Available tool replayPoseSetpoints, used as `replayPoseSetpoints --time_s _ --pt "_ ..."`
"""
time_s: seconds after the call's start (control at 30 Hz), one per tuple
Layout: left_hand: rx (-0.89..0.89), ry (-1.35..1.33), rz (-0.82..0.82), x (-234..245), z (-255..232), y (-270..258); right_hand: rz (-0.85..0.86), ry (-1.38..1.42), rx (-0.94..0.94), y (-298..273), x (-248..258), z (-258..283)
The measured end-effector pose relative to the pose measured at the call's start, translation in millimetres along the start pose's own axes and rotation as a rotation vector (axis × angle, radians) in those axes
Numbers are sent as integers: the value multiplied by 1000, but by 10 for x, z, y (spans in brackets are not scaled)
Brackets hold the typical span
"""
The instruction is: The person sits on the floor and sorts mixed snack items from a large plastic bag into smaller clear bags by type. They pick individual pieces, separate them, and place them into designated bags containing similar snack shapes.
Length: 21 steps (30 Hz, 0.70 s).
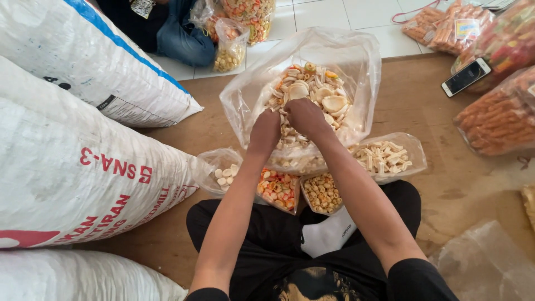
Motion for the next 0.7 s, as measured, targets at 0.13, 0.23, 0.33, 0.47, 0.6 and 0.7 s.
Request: replayPoseSetpoints --time_s 0.13,0.23,0.33,0.47,0.6,0.7 --pt "48 -220 -70 723 -247 -148 -20 90 -29 82 -29 63" --pt "-34 -322 -196 1089 -355 -187 -34 111 35 139 -8 205" --pt "2 -314 -198 1052 -284 -196 -23 71 48 246 -216 321" --pt "53 -338 -182 944 -208 -242 -68 -2 31 342 -405 348" --pt "72 -367 -197 806 20 -262 -81 -93 -55 330 -384 365" --pt "60 -384 -204 850 -34 -304 -104 -92 -94 478 -686 177"
Point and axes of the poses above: each hand's wrist, its own y-axis towards the middle knuckle, its own x-axis out of the back of the hand, z = x × y, the point moved 7 cm from there along y, towards the middle knuckle, and after that the axes turned 12 degrees about -y, right-handed, at the moved point
